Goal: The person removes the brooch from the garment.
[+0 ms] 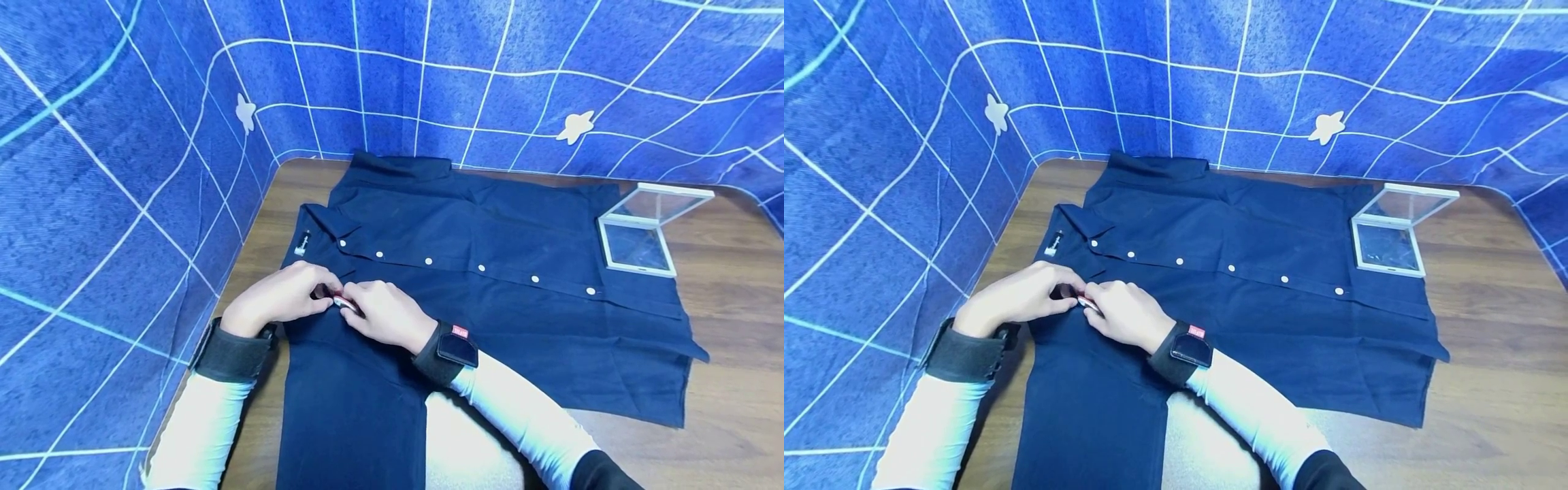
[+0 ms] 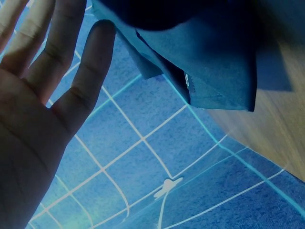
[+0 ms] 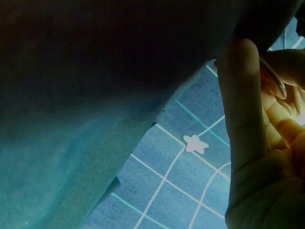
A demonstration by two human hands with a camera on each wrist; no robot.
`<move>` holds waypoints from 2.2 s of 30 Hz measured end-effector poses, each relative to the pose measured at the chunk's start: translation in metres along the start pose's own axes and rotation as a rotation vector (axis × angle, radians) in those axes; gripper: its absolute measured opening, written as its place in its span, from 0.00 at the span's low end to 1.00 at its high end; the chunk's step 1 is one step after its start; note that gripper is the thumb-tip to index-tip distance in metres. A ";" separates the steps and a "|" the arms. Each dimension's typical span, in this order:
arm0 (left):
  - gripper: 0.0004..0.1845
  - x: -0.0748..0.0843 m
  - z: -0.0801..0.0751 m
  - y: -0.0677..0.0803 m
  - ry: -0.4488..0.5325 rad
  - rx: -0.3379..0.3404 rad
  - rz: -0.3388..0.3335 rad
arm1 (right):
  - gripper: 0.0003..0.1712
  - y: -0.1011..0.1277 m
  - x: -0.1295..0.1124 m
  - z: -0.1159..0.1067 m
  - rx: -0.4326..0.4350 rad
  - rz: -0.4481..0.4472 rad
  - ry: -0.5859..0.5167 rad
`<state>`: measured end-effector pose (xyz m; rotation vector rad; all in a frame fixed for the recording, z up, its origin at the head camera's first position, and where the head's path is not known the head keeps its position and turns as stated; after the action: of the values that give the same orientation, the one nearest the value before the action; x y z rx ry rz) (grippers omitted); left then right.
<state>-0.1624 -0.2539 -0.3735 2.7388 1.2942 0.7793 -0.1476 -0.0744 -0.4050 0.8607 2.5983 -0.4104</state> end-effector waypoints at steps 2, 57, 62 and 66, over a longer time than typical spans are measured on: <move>0.09 0.001 -0.001 0.000 0.006 0.014 -0.010 | 0.07 0.002 0.001 -0.001 0.002 0.004 0.009; 0.12 0.095 -0.047 -0.039 0.021 0.373 0.148 | 0.05 0.140 0.097 -0.120 0.209 0.024 -0.239; 0.14 0.127 -0.050 -0.062 0.075 0.369 0.210 | 0.05 0.144 0.094 -0.132 0.230 0.035 -0.271; 0.15 0.143 -0.045 -0.077 0.138 0.385 0.254 | 0.06 0.147 0.093 -0.138 0.233 0.045 -0.317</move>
<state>-0.1616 -0.1081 -0.2895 3.2588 1.2480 0.8215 -0.1614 0.1396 -0.3452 0.8482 2.2651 -0.7818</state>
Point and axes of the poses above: each hand's wrist, its own y-axis away from the middle knuckle, its own z-axis out of the palm, x = y × z, the point moved 2 cm from there along -y, towards the middle knuckle, and after that the axes turned 8 degrees about -x, right-handed, at the moved point
